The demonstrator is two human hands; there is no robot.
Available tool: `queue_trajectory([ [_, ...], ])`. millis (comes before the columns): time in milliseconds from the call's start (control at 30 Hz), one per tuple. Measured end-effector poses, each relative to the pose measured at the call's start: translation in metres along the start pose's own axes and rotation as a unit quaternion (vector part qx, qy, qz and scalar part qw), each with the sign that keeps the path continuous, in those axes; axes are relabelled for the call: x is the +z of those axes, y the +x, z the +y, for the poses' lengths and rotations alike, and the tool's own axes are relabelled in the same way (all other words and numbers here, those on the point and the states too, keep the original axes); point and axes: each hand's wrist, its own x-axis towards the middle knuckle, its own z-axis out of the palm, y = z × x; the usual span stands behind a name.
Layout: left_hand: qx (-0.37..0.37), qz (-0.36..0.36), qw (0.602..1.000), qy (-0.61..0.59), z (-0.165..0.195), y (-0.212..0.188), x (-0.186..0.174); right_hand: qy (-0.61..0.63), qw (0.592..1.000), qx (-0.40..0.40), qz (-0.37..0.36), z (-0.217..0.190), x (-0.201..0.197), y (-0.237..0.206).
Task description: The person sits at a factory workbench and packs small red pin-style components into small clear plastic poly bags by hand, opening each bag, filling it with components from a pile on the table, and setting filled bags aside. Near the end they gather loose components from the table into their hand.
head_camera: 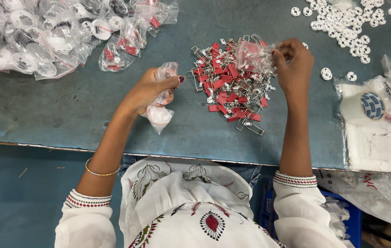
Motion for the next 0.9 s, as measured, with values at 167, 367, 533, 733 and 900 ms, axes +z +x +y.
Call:
queue_trajectory([
  [167,0.003,-0.011,1.000,-0.002,-0.001,-0.004,-0.001,-0.057,0.987,-0.153,0.010,-0.034,-0.006,0.004],
  [367,-0.002,-0.016,1.000,-0.012,-0.003,-0.002,-0.006,-0.093,0.972,-0.214,0.014,-0.044,0.001,0.004],
  [533,-0.004,-0.018,1.000,-0.021,-0.007,-0.005,-0.007,-0.031,0.991,-0.097,-0.091,-0.041,0.010,-0.001],
  [733,-0.001,-0.027,0.999,-0.025,-0.010,-0.008,-0.009,-0.095,0.950,-0.136,-0.264,-0.041,0.014,-0.045],
  [900,-0.011,-0.028,0.999,-0.045,-0.012,-0.010,-0.013,-0.196,0.942,-0.186,-0.200,-0.031,0.048,-0.106],
])
